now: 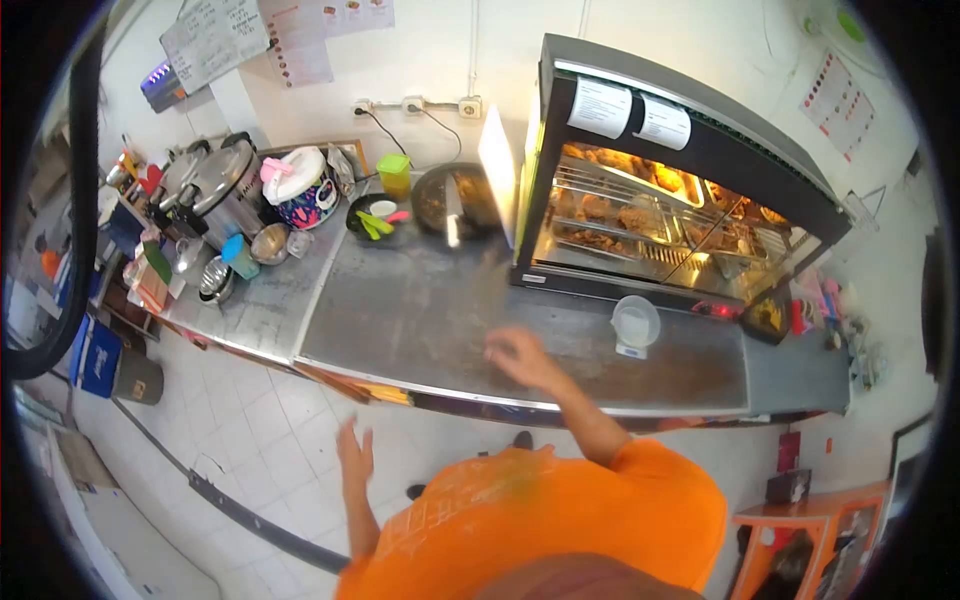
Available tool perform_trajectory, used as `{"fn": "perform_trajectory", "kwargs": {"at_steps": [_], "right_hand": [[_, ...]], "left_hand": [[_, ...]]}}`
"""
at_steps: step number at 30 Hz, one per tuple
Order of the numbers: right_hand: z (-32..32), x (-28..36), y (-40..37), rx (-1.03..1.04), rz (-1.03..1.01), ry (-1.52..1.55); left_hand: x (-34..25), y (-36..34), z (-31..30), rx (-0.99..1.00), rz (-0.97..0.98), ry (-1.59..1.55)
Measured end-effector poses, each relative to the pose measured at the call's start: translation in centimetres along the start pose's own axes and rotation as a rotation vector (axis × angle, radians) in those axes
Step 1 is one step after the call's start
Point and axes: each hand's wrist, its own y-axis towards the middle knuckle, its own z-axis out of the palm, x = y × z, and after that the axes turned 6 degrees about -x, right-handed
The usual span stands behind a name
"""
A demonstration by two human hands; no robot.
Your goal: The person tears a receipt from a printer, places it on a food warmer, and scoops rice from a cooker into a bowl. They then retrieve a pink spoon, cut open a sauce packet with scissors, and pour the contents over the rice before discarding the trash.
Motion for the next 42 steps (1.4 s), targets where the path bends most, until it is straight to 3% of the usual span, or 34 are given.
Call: {"fn": "perform_trajectory", "kwargs": {"at_steps": [3, 4, 5, 7, 10, 12, 15, 17, 19, 20, 21, 22, 24, 25, 26, 28, 29, 31, 33, 34, 36, 38, 39, 40, 42], "right_hand": [[-4.1, 2.5, 10.0, -0.732, -0.225, -0.470], [-7.3, 6.2, 12.4, -0.881, -0.186, -0.575], [-9.9, 6.6, 14.8, -1.014, -0.190, -0.659], [-14.3, 7.6, 19.1, -1.227, -0.093, -0.797], [-18.4, 7.7, 23.2, -1.207, -0.096, -0.900], [-19.6, 7.0, 24.8, -1.048, 0.096, -1.168], [-20.0, 7.1, 25.0, -0.905, 0.235, -1.230], [-20.5, 6.2, 25.2, -0.929, 0.230, -1.243], [-19.9, 5.2, 25.3, -1.126, 0.048, -1.226], [-17.5, 7.9, 25.2, -1.277, -0.010, -1.142], [-15.8, 8.6, 24.5, -1.368, -0.223, -1.069], [-12.9, 9.8, 23.7, -1.466, -0.218, -1.038], [-3.3, 8.7, 23.1, -1.539, -0.129, -0.876], [2.2, 7.1, 24.1, -1.524, -0.377, -0.889], [9.3, 5.7, 24.7, -1.425, -0.220, -0.915], [24.8, 5.9, 23.4, -0.887, 0.001, -0.378], [34.1, 7.8, 23.3, -0.899, -0.066, -0.294], [47.9, 13.2, 20.1, 0.047, 0.264, 0.151], [53.8, 22.7, 21.2, 1.035, 0.198, 0.390], [57.9, 24.3, 21.4, 1.323, 0.005, 0.369], [65.0, 26.2, 24.9, 1.501, 0.078, 0.276], [71.3, 26.2, 30.8, 1.046, -0.023, 0.147], [72.7, 26.5, 33.0, 0.669, -0.105, 0.028], [73.5, 26.5, 35.4, 0.426, -0.083, 0.027], [75.1, 26.4, 40.1, 0.244, 0.209, 0.260]], "left_hand": [[9.5, -9.2, -4.3, 0.081, -0.332, -0.107], [12.2, -11.5, -5.9, 0.117, -0.425, -0.165], [14.5, -13.0, -7.4, 0.135, -0.419, -0.166], [17.9, -13.9, -10.4, 0.297, -0.644, -0.114], [19.6, -10.5, -14.6, 0.280, -0.601, -0.066], [21.1, -6.7, -15.5, 0.259, -0.514, -0.080], [21.4, 0.7, -15.5, 0.246, -0.372, -0.117], [20.7, 6.2, -15.1, 0.251, -0.310, -0.140], [19.6, 10.8, -15.1, 0.266, -0.199, -0.215], [19.0, 12.8, -15.3, 0.269, -0.199, -0.208], [18.4, 14.6, -15.5, 0.274, -0.175, -0.229], [18.2, 16.0, -15.9, 0.275, -0.157, -0.252], [19.1, 17.7, -17.1, 0.275, -0.190, -0.269], [19.8, 19.1, -18.0, 0.278, -0.207, -0.286], [21.1, 20.6, -18.6, 0.266, -0.228, -0.280], [25.2, 20.5, -20.9, 0.170, -0.323, -0.311], [27.3, 20.2, -22.3, 0.151, -0.336, -0.248], [30.0, 19.7, -25.5, 0.086, -0.448, -0.174], [32.6, 18.7, -29.5, 0.053, -0.537, -0.125], [34.3, 17.4, -31.1, 0.045, -0.582, -0.115], [38.0, 16.0, -33.6, -0.003, -0.676, -0.152], [43.1, 15.6, -35.2, 0.036, -0.755, -0.103], [44.7, 14.7, -36.2, 0.061, -0.785, -0.062], [45.9, 14.0, -37.3, 0.079, -0.788, -0.060], [48.9, 14.5, -39.4, 0.204, -0.929, -0.121]]}}
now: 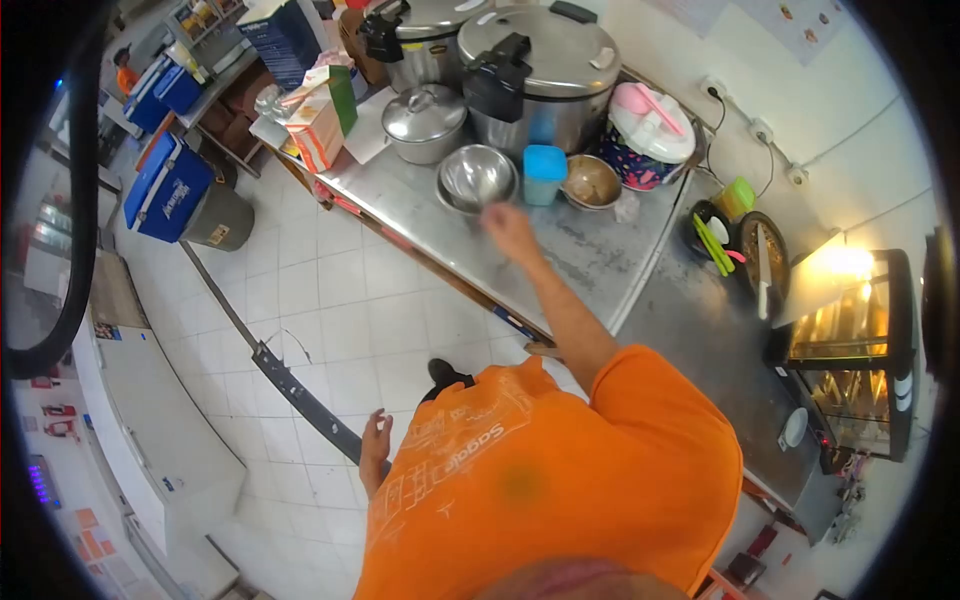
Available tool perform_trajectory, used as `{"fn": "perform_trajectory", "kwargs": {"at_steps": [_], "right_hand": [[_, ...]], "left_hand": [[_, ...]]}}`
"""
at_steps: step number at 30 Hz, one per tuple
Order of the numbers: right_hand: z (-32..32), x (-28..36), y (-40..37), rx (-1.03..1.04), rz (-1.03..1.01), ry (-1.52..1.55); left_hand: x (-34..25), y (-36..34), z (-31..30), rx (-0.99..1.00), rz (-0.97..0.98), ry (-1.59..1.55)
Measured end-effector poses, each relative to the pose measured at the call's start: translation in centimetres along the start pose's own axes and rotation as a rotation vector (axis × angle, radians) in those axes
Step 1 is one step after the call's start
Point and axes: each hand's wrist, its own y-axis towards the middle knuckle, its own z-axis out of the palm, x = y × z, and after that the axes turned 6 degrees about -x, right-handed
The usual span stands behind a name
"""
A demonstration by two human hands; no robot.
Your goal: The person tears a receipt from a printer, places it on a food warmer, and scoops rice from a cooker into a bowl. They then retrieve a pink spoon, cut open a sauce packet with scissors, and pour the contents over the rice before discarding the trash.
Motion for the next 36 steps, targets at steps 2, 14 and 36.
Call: {"fn": "perform_trajectory", "kwargs": {"at_steps": [2, 14, 36], "right_hand": [[1.1, -0.8, 3.1, -0.167, 0.062, 0.084], [19.3, -0.5, 29.6, 0.115, 0.722, 1.189], [-2.8, 7.3, -1.3, -0.461, 0.963, -0.258]], "left_hand": [[0.4, 3.9, -2.3, 0.008, 0.033, 0.008], [-27.7, 32.7, -8.3, 0.065, 0.664, 0.095], [-39.2, 57.9, 1.3, 0.502, -0.037, -0.717]]}}
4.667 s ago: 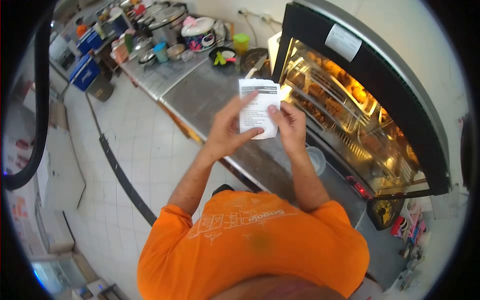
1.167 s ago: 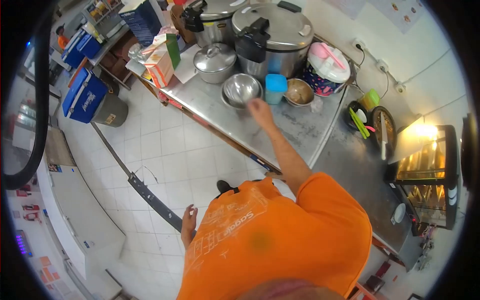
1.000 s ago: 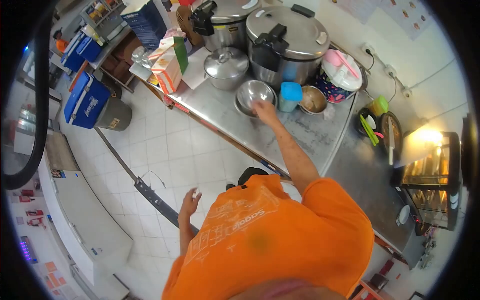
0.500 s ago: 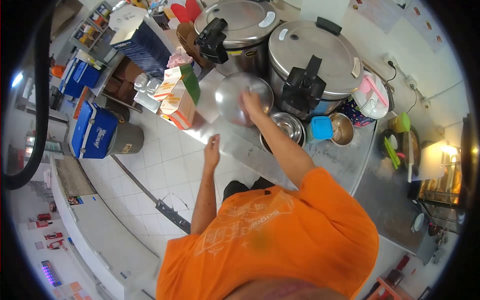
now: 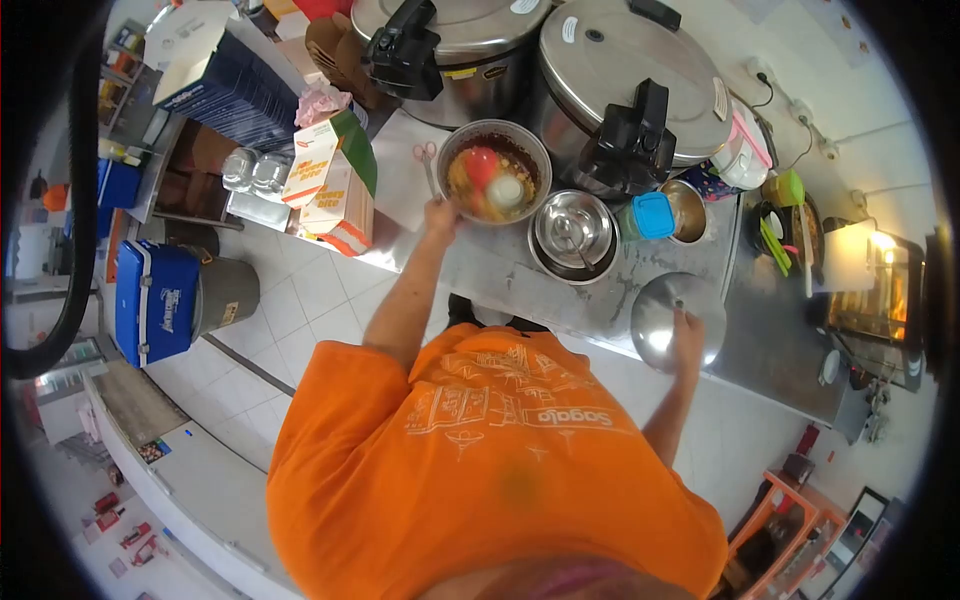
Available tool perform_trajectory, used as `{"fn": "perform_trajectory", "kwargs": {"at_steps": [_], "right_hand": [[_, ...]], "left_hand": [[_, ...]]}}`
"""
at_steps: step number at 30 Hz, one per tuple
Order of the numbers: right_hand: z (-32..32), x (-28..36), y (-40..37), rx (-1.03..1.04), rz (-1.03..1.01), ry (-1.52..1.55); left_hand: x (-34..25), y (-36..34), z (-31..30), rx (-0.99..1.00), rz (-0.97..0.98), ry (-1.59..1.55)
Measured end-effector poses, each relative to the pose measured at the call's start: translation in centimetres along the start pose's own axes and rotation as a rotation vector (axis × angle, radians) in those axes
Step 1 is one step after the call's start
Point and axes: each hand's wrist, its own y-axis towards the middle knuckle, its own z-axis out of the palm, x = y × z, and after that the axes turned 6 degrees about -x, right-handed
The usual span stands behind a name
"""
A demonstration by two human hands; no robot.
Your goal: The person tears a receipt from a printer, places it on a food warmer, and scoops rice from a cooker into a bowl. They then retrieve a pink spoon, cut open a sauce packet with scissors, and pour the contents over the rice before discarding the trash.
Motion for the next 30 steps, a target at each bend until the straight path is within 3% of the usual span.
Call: {"fn": "perform_trajectory", "kwargs": {"at_steps": [2, 5, 10, 13, 14, 17, 22, 24, 27, 30], "right_hand": [[2.6, -5.2, 2.2, -0.233, 0.090, 0.090], [6.6, -14.3, 7.1, -0.341, 0.066, 0.313], [9.7, -11.9, 6.6, -0.391, 0.169, 0.446], [9.9, -10.2, 6.1, -0.397, 0.151, 0.046], [11.1, -11.6, 7.2, -0.449, 0.227, 0.381], [11.3, -14.3, 9.0, -0.438, 0.259, 0.358], [7.0, -11.7, 8.1, -0.560, 0.251, 0.170], [5.6, -6.5, 7.6, -0.786, 0.100, 0.137], [3.6, 8.7, 2.1, -1.093, -0.347, 0.328], [2.6, 22.7, -8.3, -1.006, -0.966, 0.506]], "left_hand": [[0.3, -1.9, -0.3, -0.065, 0.034, -0.022], [-3.3, -9.1, -2.4, -0.117, 0.110, -0.137], [-15.8, -27.1, -4.8, 0.051, 0.184, -0.299], [-19.3, -34.7, -5.0, 0.029, 0.245, -0.357], [-19.9, -36.3, -5.1, 0.021, 0.242, -0.365], [-20.6, -39.3, -5.7, 0.052, 0.263, -0.394], [-19.9, -39.6, -7.3, 0.220, 0.343, -0.409], [-20.1, -39.2, -7.8, 0.244, 0.368, -0.402], [-20.4, -37.9, -7.7, 0.174, 0.358, -0.310], [-19.3, -35.0, -7.5, 0.084, 0.328, -0.300]]}}
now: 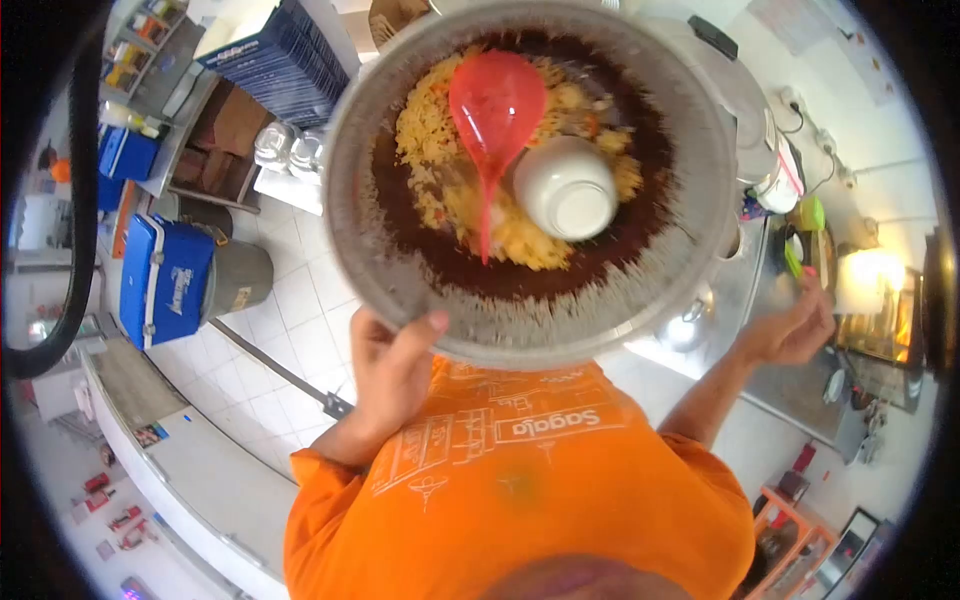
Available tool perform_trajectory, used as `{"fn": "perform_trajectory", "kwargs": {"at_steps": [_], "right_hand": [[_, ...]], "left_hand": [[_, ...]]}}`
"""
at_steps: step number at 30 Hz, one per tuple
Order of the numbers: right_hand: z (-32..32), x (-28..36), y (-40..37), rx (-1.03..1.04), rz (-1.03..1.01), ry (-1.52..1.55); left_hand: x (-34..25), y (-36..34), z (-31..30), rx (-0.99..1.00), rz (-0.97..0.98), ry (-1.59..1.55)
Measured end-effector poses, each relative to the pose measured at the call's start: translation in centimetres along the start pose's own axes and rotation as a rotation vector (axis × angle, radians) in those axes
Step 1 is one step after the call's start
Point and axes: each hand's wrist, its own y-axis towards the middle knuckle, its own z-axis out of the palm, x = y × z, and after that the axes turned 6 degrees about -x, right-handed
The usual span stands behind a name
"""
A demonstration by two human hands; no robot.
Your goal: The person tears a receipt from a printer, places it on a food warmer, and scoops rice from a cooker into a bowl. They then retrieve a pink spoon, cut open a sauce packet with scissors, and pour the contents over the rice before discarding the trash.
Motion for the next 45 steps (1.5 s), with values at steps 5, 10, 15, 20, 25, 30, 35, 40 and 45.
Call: {"fn": "perform_trajectory", "kwargs": {"at_steps": [5, 10, 15, 20, 25, 30, 35, 40, 45], "right_hand": [[7.1, 13.7, -5.3, 1.065, -0.596, -0.367], [12.8, 9.3, -15.0, 1.251, -0.642, -0.654], [11.3, 10.4, -13.9, 1.339, -0.405, -0.589], [8.2, 10.2, -10.9, 1.254, -0.146, -0.362], [5.1, 4.5, -11.7, 1.049, 0.356, 0.047], [2.7, 4.6, -12.5, 0.715, 0.194, 0.002], [0.5, 3.7, -11.4, 0.792, -0.003, -0.266], [-1.2, 0.7, -10.4, 0.946, -0.029, -0.324], [-2.0, -0.6, -9.6, 1.053, -0.137, -0.308]], "left_hand": [[5.5, 4.3, -2.9, 0.043, 0.107, 0.311], [7.7, 5.8, -3.6, 0.040, 0.004, 0.145], [9.1, 7.5, -5.4, 0.033, -0.068, 0.168], [10.0, 8.5, -5.0, 0.017, -0.121, 0.174], [11.4, 8.6, -5.0, 0.047, -0.156, 0.210], [13.8, 8.4, -3.6, 0.075, -0.143, 0.269], [15.8, 7.2, -1.0, 0.062, -0.201, 0.299], [17.9, 6.5, 0.2, 0.057, -0.211, 0.315], [19.6, 4.6, 2.0, 0.010, -0.171, 0.342]]}}
